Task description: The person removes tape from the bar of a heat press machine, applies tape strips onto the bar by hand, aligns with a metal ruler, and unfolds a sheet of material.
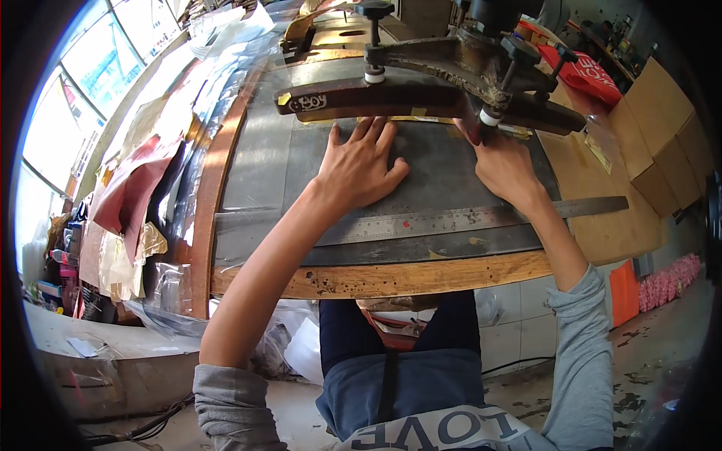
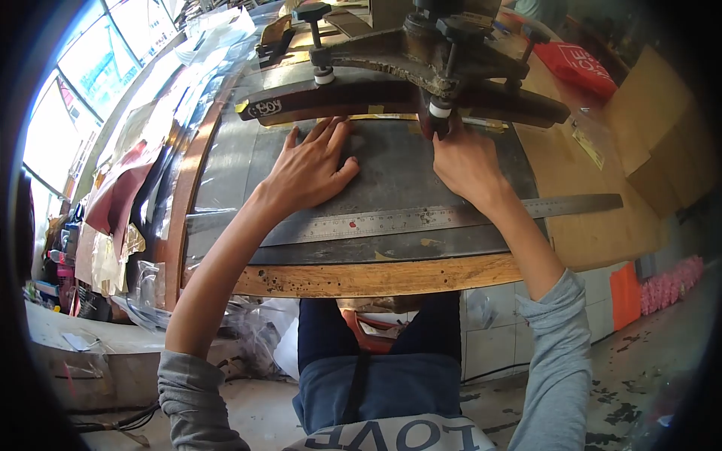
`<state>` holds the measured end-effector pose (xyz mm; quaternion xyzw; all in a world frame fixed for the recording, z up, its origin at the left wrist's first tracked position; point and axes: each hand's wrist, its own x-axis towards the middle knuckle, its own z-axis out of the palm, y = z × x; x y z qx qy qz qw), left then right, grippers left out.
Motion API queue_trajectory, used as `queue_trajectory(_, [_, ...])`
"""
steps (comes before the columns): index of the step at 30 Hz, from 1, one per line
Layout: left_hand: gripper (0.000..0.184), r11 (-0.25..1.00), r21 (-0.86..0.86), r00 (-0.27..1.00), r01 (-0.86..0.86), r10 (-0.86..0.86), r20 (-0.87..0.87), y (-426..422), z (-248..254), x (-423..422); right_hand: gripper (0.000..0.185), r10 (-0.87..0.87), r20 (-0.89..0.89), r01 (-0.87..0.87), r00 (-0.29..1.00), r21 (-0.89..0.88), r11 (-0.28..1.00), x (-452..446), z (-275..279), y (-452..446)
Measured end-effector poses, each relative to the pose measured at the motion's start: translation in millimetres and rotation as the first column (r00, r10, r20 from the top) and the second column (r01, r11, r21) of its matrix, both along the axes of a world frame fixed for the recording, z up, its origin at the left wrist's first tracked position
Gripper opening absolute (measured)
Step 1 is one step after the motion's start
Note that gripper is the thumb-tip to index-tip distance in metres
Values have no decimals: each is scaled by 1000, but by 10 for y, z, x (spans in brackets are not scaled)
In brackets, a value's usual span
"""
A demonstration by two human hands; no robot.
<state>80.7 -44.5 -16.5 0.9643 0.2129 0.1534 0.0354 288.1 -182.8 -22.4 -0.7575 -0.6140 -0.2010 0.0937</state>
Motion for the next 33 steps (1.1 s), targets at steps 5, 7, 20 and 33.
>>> queue_trajectory(5, [60, 998, 60, 1000, -9, 7, 29, -31, 6, 54, 27, -19, -16, 19, 1000, -13, 1000, 6, -20, 9])
queue_trajectory(7, [63, 995, 94, 1000, -17, 14, 28, -20, 0, 88, 24, 2, 11, -2, 1000, 22, 1000, -5, -10, 0])
queue_trajectory(20, [51, 976, 218, 1000, -17, 12, 27, -70, 68, 6, 17, -9, -40, 10, 999, 13, 1000, -35, 26, -32])
queue_trajectory(33, [32, 978, 186, 993, -92, 76, 94, -87, 116, -137, 14, 56, -192, -17, 980, 196, 980, -169, 65, -140])
